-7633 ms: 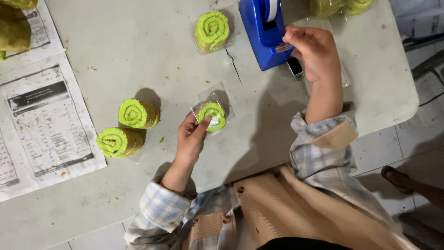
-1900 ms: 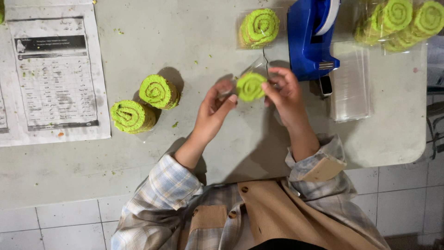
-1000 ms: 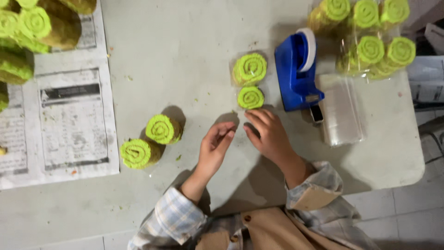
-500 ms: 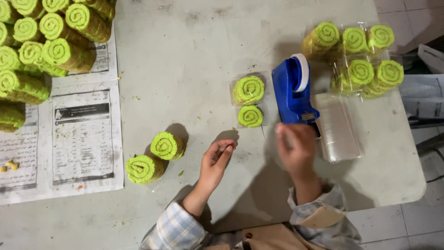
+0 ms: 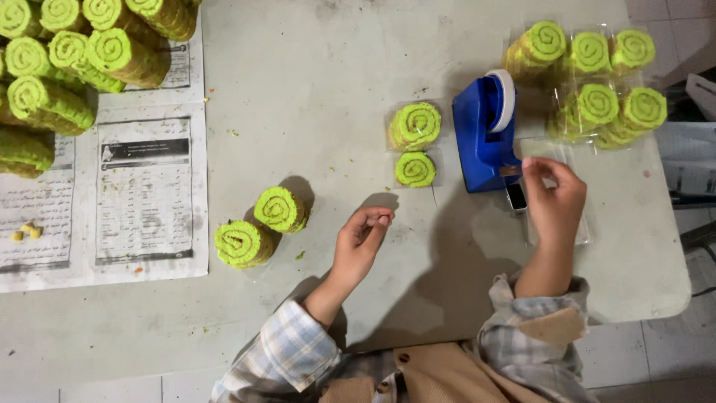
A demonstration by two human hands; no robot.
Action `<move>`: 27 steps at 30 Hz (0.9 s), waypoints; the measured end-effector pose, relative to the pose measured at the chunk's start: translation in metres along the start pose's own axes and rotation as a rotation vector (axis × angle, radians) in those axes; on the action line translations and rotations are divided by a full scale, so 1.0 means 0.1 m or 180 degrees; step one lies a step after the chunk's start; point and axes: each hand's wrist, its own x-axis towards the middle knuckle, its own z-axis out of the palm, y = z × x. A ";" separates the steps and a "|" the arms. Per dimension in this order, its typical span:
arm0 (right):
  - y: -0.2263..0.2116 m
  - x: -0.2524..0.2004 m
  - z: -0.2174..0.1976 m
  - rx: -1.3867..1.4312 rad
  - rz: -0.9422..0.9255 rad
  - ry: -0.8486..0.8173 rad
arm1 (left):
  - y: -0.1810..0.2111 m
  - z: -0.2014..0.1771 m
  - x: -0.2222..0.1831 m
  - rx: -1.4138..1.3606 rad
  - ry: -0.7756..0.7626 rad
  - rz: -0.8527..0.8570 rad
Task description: The person places green roll cakes into individual plastic bags and uses a blue tape dispenser to seal the bags. They handle the cakes by hand and stack the finished packages on a table.
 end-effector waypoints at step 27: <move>0.58 -0.06 -0.32 -0.1441 -0.0505 0.0406 | -0.01 -0.04 -0.05 0.0245 -0.0296 0.0297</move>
